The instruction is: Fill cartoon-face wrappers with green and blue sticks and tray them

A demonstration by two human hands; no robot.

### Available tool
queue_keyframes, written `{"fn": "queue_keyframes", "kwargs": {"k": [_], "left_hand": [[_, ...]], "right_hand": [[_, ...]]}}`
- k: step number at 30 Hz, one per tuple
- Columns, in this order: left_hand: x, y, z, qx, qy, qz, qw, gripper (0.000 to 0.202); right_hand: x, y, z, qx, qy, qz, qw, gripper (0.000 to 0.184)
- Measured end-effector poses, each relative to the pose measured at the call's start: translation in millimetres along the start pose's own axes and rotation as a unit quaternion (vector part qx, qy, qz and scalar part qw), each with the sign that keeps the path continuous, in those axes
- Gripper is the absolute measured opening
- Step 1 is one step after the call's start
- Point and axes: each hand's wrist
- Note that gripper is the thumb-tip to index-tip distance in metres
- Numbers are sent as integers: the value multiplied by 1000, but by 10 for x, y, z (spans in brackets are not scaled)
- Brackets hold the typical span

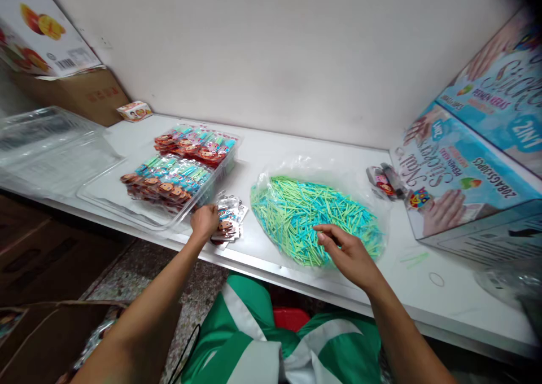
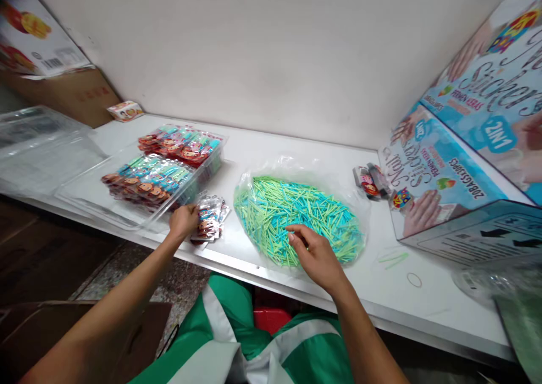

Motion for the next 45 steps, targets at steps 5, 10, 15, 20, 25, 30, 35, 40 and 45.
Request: {"fn": "queue_keyframes", "kwargs": {"k": [5,10,15,20,25,30,35,40,45], "left_hand": [[279,-173,-358,43,61,-205,976,36],[866,-153,-963,-210,88,-520,823,34],[1161,35,-1180,-361,37,-624,692,36],[1285,230,-1202,-366,-20,-653,663,36],[1329,317,-1238,-356,-50,-636,683,33],[1348,299,-1243,-358,-48,-615,701,27],[1355,309,-1210,-387,-55,-606,693,28],[1361,324,-1196,-406,-43,-615,675,27],[1350,315,-1186,-410,-32,-622,666,27]], "right_hand": [[-50,152,49,22,21,39,999,33],[-159,516,125,-40,44,166,984,39],[-64,665,40,-115,58,238,963,28],[88,578,-75,-144,47,191,970,33],[363,191,91,-71,101,-67,990,34],[628,-22,383,-48,212,-314,924,32],[746,77,607,-77,239,-307,918,39],[801,67,761,-98,243,-238,935,24],[831,8,793,-91,246,-93,960,24]]}}
Point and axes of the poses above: each hand's wrist, its own z-axis towards the middle knuckle, its own y-axis out of the palm, x = y × z, and after that the axes turned 4 degrees about -x, right-handed
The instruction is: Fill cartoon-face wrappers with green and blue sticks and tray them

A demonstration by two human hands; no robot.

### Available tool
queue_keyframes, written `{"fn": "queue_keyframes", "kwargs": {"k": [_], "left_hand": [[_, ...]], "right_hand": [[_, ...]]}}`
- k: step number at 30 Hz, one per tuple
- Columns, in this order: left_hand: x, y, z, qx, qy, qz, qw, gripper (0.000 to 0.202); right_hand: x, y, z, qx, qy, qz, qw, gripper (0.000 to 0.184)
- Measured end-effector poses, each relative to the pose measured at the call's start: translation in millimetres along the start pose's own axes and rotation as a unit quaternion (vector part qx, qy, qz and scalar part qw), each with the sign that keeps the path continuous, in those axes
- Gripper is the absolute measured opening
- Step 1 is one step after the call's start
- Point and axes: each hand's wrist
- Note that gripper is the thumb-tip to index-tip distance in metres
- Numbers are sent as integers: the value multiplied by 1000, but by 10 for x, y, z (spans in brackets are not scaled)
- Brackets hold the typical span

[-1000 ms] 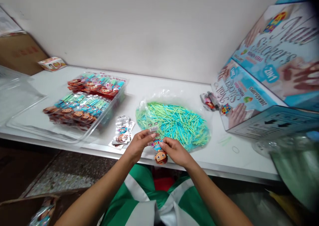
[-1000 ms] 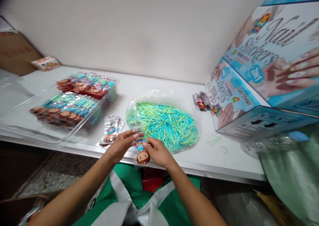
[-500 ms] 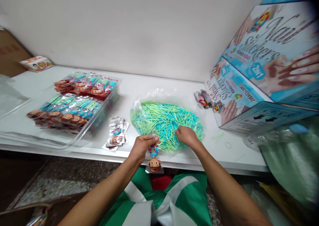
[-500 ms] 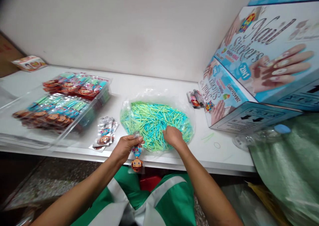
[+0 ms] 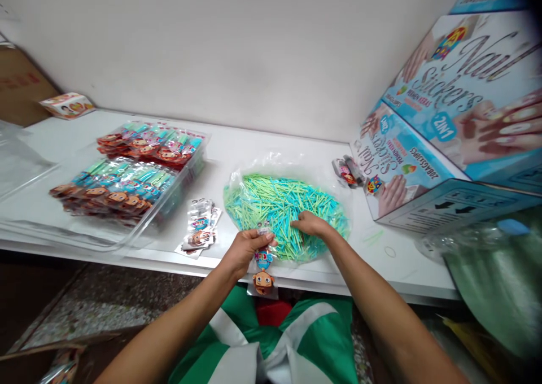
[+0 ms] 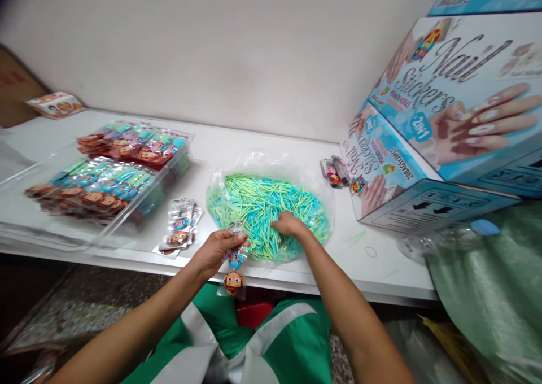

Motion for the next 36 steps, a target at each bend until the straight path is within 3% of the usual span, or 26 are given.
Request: {"fn": "queue_keyframes", "kwargs": {"k": [4,12,19,28,30,31,34,36], "left_hand": [[40,-23,-7,-10,4,10,1000,27],[68,158,109,-76,21,10,997,30],[78,302,378,-100,62,-46,992,32],[25,419,432,-106,86,-35,990,32],[46,391,429,-100,91,-19,991,32],[82,364,428,-90,97,-1,991,32],[297,256,453,-8,160,68,985,33],[478,207,513,68,229,91,967,33]], "right_hand": [[-37,-23,-18,-21,-29,185,982,37],[-207,54,-118,-38,-96,472,875,50],[-280,239,-325,-72,-105,553,823,42],[-406,276,-400,-13,-110,591,799,37],[-363,253,-405,3,-125,579,806,36],[-325,227,-413,19,-140,549,824,34],[-186,111,-469,78,-200,342,915,32],[-137,35,-533,68,-224,188,954,32]]}}
Point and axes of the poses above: each hand's wrist, its own z-axis towards the middle knuckle, its own y-axis out of the palm, x = y × z, and after that the axes turned 4 degrees about -x, right-handed
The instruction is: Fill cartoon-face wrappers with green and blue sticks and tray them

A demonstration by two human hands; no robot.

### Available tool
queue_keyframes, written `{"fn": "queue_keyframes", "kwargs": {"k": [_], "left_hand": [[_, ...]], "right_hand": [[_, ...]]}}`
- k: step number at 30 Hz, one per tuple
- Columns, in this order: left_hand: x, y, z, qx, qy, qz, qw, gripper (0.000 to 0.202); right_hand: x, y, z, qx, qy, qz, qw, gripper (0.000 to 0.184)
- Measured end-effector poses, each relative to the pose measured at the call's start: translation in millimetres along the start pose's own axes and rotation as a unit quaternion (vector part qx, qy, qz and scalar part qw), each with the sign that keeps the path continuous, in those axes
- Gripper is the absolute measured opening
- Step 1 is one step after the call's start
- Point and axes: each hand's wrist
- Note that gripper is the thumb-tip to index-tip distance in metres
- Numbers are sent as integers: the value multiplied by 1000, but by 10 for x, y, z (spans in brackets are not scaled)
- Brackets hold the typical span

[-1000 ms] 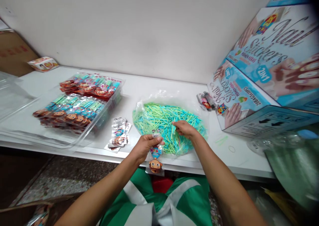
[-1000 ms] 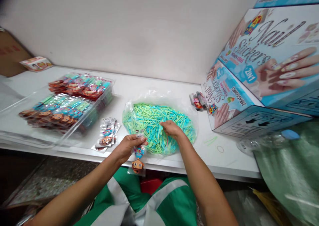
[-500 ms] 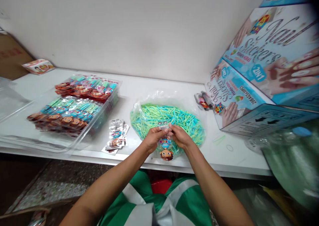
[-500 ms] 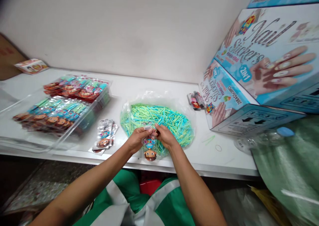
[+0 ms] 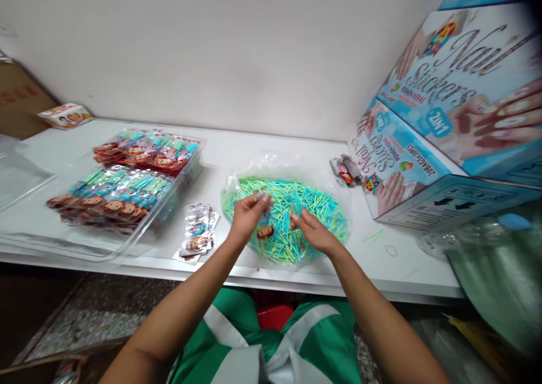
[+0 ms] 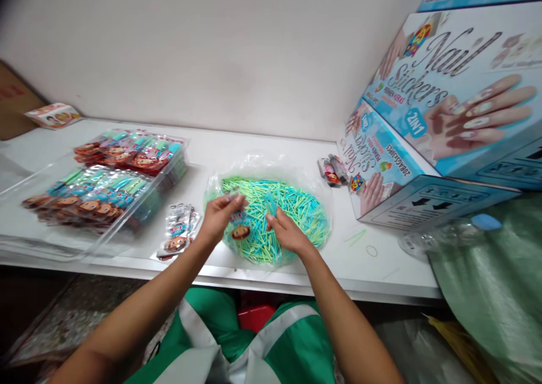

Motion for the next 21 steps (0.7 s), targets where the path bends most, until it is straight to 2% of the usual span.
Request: {"fn": "queue_keyframes", "kwargs": {"k": [1,3,6,8,11,16,21], "left_hand": [[49,-8,73,28,30,6,999,32],[94,37,194,45,73,8,996,31],[33,215,259,5,89,18,996,30],[-40,326,240,-12,79,16,997,28],[-75,361,210,-20,45,-15,999,29],[6,259,252,-4,28,-39,999,36],[-61,339,227,-54,7,-25,998,32]], "right_hand": [[-27,-23,-24,-29,-8,-57,998,31],[-116,-15,-50,-72,-32,-154,985,27],[-275,83,-37,-85,-82,-271,955,21],[-352,138,-20,-82,-92,-311,943,20],[-400,143,-23,-94,-77,-327,937,20],[-412,116,-46,-121,-86,-297,943,24],[-370,176,-2,-103,-83,-308,942,19]]}}
Point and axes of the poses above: each hand's wrist, its own z-axis towards the middle knuckle, its own y-axis out of the palm, x = y × z, and after that the axes turned 4 degrees about -x, right-handed
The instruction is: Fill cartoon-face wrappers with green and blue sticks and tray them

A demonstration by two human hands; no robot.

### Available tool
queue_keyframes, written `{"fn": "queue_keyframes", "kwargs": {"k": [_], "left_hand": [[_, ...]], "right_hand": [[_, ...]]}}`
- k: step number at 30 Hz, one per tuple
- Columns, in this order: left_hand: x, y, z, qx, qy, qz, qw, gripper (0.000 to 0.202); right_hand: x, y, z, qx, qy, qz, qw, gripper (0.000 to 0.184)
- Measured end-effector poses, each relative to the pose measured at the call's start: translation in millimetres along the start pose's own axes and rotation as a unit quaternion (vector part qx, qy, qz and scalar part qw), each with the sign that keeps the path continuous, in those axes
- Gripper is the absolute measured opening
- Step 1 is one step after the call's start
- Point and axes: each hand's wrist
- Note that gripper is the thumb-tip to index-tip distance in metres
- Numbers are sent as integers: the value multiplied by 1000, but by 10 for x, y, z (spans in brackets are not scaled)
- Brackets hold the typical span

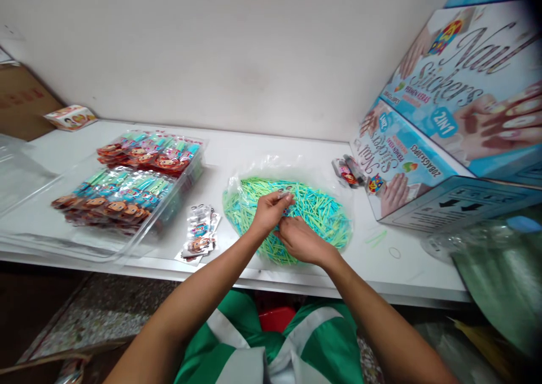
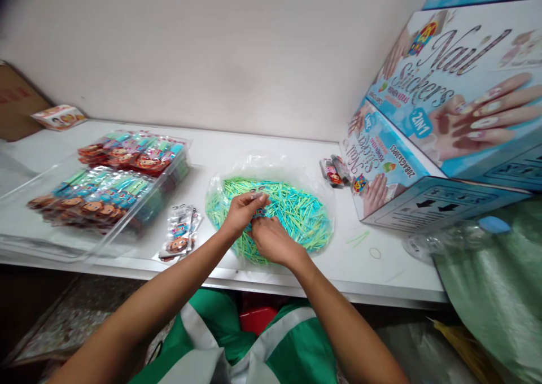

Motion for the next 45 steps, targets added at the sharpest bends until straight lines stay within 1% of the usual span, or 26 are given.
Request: {"fn": "queue_keyframes", "kwargs": {"k": [2,3,4,5,6,8,9,10,11,12,13,14,15,17,19,21,23,26,30,33,35,37,38,41,43,45], "left_hand": [[-14,-5,-7,38,19,-2,999,33],[-10,-19,-6,73,30,-6,997,34],[-4,-34,-5,111,40,-12,993,35],[2,-42,-4,146,50,-22,988,36],[3,-37,-5,173,58,-35,983,36],[-13,20,-19,204,61,-74,974,36],[-31,66,-32,211,54,-97,971,36],[-53,114,-48,216,43,-120,968,36],[-76,155,-68,219,31,-141,965,35],[-98,179,-89,217,18,-157,963,35],[-117,183,-112,208,6,-162,964,34],[-132,163,-137,193,-3,-154,969,33],[-142,122,-164,171,-10,-134,976,32],[-147,-3,-228,121,-27,-77,989,31],[-139,-135,-302,80,-50,-33,995,30],[-122,-228,-374,49,-73,-9,996,30],[-101,-273,-433,27,-80,18,996,29],[-67,-282,-487,16,-55,70,996,26],[-30,-292,-522,4,6,170,985,23],[-14,-322,-555,-1,42,269,962,22],[-5,-346,-584,2,63,343,937,23],[10,-366,-611,4,89,428,899,25],[22,-374,-622,2,110,474,874,24],[68,-375,-648,-24,192,599,777,19],[102,-351,-661,-56,220,653,722,18],[128,-311,-678,-92,216,679,696,19]], "right_hand": [[23,-15,-8,17,15,70,997,21],[24,-33,-15,29,20,134,990,23],[11,-51,-17,51,22,216,975,26],[-21,-64,-9,87,22,309,947,29],[-71,-66,12,129,19,404,905,30],[-215,-24,91,240,11,568,787,28],[-295,18,142,275,8,618,736,27],[-368,67,191,304,11,642,704,27],[-425,115,230,327,15,648,688,28],[-459,155,252,340,19,643,686,29],[-466,178,253,340,26,628,699,29],[-446,180,232,326,34,606,725,30],[-401,158,191,299,43,575,760,31],[-266,50,75,202,46,484,850,32],[-123,-106,-38,139,44,379,914,30],[-29,-263,-112,90,33,246,965,26],[-4,-392,-139,54,20,103,993,23],[-61,-530,-131,22,5,-59,998,21],[-156,-627,-115,-18,2,-163,987,20],[-186,-643,-119,-46,-11,-211,976,19],[-193,-641,-122,-66,-19,-235,970,18],[-200,-633,-121,-86,-18,-254,963,17],[-204,-626,-118,-95,-16,-262,960,16],[-228,-586,-105,-121,2,-283,951,16],[-246,-546,-99,-135,24,-289,947,22],[-254,-512,-100,-142,32,-278,950,35]]}}
Point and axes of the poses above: each hand's wrist, its own z-axis towards the middle knuckle, its own y-axis out of the palm, x = y × z, and after that the axes turned 4 degrees about -x, right-handed
